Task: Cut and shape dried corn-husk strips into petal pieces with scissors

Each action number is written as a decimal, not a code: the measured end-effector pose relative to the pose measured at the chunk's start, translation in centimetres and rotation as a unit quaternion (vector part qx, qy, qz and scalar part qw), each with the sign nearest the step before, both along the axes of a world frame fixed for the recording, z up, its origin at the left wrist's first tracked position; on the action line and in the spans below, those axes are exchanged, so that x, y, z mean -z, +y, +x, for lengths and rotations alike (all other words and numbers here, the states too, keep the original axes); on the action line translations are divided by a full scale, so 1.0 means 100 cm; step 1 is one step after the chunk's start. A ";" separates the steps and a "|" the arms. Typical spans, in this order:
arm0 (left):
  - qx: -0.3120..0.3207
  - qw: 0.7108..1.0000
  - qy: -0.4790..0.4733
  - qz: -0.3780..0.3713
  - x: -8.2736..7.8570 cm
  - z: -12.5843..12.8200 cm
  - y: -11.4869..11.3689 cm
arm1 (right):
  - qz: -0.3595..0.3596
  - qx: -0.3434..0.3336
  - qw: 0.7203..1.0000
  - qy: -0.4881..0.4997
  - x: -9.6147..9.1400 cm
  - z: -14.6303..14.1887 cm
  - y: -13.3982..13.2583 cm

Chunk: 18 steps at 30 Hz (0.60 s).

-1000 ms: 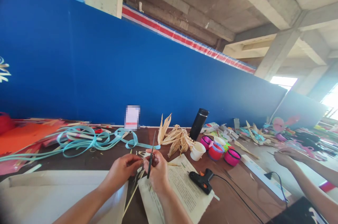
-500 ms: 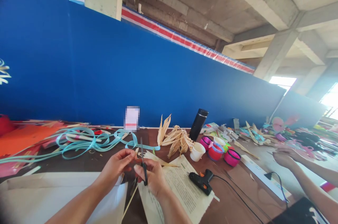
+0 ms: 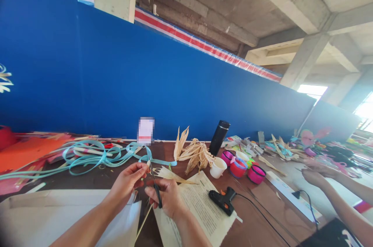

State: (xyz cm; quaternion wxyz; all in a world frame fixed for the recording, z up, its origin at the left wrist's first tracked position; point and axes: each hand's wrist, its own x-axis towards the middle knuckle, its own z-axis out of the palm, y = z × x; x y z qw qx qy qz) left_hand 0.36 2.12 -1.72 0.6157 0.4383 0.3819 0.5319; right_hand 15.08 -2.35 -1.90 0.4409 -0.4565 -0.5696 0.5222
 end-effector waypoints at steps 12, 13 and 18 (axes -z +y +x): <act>0.006 1.000 -0.002 -0.008 0.001 -0.001 -0.001 | -0.002 0.014 1.000 -0.022 -0.004 -0.002 -0.002; 0.005 1.000 -0.003 -0.009 0.001 -0.001 -0.001 | -0.002 0.017 1.000 -0.025 -0.004 -0.003 -0.002; 0.004 1.000 -0.004 -0.013 0.001 -0.001 -0.001 | 0.003 0.017 0.999 -0.032 -0.002 -0.002 -0.001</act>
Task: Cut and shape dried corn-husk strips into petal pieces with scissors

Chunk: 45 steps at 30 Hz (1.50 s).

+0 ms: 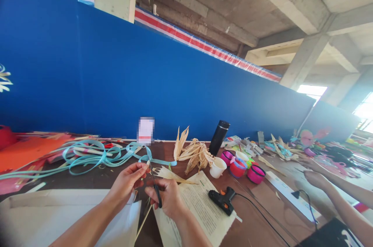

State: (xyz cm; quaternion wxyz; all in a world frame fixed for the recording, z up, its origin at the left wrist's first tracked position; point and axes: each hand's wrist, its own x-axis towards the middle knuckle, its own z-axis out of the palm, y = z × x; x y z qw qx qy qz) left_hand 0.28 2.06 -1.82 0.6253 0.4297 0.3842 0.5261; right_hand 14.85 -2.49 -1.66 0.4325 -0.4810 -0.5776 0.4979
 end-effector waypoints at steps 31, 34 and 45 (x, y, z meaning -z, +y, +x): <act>0.001 1.000 0.007 -0.002 0.001 -0.002 0.002 | 0.013 0.032 0.999 -0.006 0.008 0.000 0.004; -0.002 1.000 -0.001 -0.004 0.002 -0.001 0.003 | 0.016 0.043 0.999 -0.002 0.010 0.000 0.005; 0.016 0.999 0.015 0.029 0.002 0.005 0.002 | 0.047 0.122 0.988 0.086 0.013 0.003 0.014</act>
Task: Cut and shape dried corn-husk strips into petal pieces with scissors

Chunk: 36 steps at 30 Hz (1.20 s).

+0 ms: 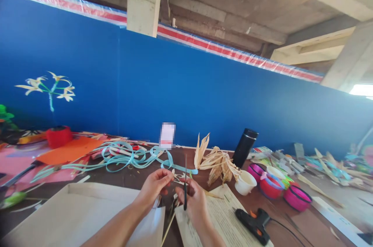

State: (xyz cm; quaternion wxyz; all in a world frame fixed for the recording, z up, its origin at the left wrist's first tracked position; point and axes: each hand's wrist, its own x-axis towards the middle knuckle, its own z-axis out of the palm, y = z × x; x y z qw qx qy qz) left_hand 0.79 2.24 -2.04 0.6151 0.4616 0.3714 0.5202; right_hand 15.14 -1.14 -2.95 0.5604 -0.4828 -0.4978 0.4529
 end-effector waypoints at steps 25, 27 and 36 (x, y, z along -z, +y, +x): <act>0.061 0.996 0.067 0.011 0.000 0.010 -0.012 | 0.056 -0.025 0.996 0.058 -0.006 0.001 -0.004; 0.062 0.995 0.073 0.014 0.000 0.010 -0.012 | 0.055 -0.027 0.997 0.052 -0.008 0.000 -0.005; -0.027 0.983 0.160 0.081 -0.043 -0.031 0.020 | 0.036 -0.003 0.999 0.026 -0.006 -0.004 -0.004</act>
